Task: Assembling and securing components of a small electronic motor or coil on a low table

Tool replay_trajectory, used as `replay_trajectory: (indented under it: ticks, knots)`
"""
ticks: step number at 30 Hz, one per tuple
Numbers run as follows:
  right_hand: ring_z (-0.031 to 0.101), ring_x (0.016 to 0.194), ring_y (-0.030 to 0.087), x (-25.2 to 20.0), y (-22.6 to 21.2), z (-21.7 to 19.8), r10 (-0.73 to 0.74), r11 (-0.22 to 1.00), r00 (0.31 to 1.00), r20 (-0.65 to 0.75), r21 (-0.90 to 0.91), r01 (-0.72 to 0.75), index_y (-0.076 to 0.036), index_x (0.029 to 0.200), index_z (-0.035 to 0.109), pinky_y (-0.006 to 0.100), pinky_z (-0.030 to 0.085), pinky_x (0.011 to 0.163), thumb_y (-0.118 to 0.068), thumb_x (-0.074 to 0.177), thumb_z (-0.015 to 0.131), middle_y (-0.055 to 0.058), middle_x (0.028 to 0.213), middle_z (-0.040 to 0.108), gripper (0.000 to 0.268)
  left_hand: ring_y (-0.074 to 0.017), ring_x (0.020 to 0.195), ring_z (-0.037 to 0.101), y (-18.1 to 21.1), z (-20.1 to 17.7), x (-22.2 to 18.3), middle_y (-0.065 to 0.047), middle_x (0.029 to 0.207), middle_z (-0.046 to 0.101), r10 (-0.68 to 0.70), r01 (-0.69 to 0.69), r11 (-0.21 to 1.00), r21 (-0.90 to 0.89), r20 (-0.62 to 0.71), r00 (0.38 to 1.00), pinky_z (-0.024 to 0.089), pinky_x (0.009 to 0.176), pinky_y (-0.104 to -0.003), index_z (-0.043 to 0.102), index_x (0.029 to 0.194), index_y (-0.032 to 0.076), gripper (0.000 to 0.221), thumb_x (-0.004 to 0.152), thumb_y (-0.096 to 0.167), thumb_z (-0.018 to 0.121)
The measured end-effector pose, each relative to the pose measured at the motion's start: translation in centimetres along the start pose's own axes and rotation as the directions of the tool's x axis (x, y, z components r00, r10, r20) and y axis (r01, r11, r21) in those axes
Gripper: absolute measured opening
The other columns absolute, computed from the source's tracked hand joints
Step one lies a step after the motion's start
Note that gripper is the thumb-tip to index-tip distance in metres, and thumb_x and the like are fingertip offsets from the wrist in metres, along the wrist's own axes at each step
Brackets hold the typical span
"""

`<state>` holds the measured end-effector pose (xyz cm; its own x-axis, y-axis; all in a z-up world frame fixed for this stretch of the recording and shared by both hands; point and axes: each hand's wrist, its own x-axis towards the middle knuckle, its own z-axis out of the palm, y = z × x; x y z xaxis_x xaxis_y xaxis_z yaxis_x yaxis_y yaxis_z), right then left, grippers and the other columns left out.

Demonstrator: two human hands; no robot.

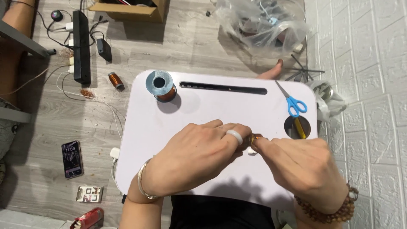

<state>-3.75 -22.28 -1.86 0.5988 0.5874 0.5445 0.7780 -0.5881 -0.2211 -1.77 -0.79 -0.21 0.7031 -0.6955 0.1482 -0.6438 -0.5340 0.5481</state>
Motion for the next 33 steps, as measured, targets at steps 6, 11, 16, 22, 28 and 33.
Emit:
replay_trajectory:
  ticks: [6,11,16,22,28,33]
  knots:
    - [0.041,0.038,0.006,0.4,0.1,-0.4,0.038,0.990,0.999,0.011,0.136,-0.040,0.002,0.083,0.072,0.025,0.034,0.037,0.006,0.075,0.076,-0.004,0.050,0.055,0.009,-0.0247,0.077,0.068,-0.5,0.3,-0.3,-0.005,0.092,0.071,0.030,-0.031,0.999,0.019,0.053,0.998,0.051,0.058,-0.039,0.056,0.108,0.007,0.023,0.090,0.019,0.064]
    - [0.047,0.038,0.007,0.3,-0.2,-0.5,0.008,0.976,1.000,0.019,0.216,-0.012,0.003,0.082,0.069,0.024,0.039,0.037,0.005,0.074,0.074,-0.002,0.054,0.060,0.009,-0.0227,0.075,0.069,-0.5,-0.7,-0.2,-0.003,0.091,0.071,-0.030,0.031,0.999,0.010,-0.021,0.999,0.050,0.055,-0.039,0.056,0.112,0.009,0.026,0.090,0.021,0.064]
    - [0.051,0.038,0.008,0.4,-0.2,0.4,0.011,0.974,1.000,-0.010,0.227,-0.009,0.003,0.084,0.069,0.024,0.039,0.038,0.005,0.075,0.074,-0.001,0.054,0.063,0.010,-0.0158,0.066,0.066,-0.9,-1.5,-0.6,0.000,0.084,0.071,0.018,-0.026,0.999,-0.032,-0.220,0.975,0.048,0.053,-0.032,0.058,0.115,0.009,0.034,0.084,0.014,0.072]
    - [0.054,0.040,0.008,0.4,-0.8,0.8,0.009,0.985,0.998,-0.056,0.173,0.001,0.006,0.087,0.070,0.024,0.041,0.040,0.008,0.075,0.073,0.001,0.057,0.064,0.013,-0.0169,0.065,0.072,-1.9,-1.4,-0.6,-0.007,0.089,0.076,0.063,-0.101,0.989,-0.109,-0.305,0.950,0.052,0.052,-0.029,0.058,0.114,0.002,0.033,0.088,0.017,0.071]
    - [0.053,0.040,0.006,0.1,-0.4,1.2,0.020,0.970,0.993,-0.113,0.242,0.007,0.006,0.087,0.071,0.023,0.040,0.041,0.007,0.076,0.073,-0.002,0.053,0.060,0.011,-0.0166,0.065,0.069,-2.1,-1.3,-0.3,-0.007,0.088,0.075,0.063,-0.099,0.991,-0.093,-0.332,0.941,0.051,0.054,-0.030,0.058,0.113,0.000,0.034,0.086,0.012,0.074]
    - [0.049,0.036,0.005,0.2,-0.1,0.9,0.024,0.967,0.987,-0.159,0.256,0.018,0.006,0.080,0.071,0.022,0.038,0.037,0.006,0.076,0.072,-0.003,0.049,0.057,0.004,-0.0184,0.067,0.067,-1.5,-0.8,0.2,-0.001,0.081,0.071,-0.001,0.008,0.999,0.050,-0.137,0.991,0.049,0.051,-0.033,0.059,0.110,0.007,0.027,0.087,0.015,0.069]
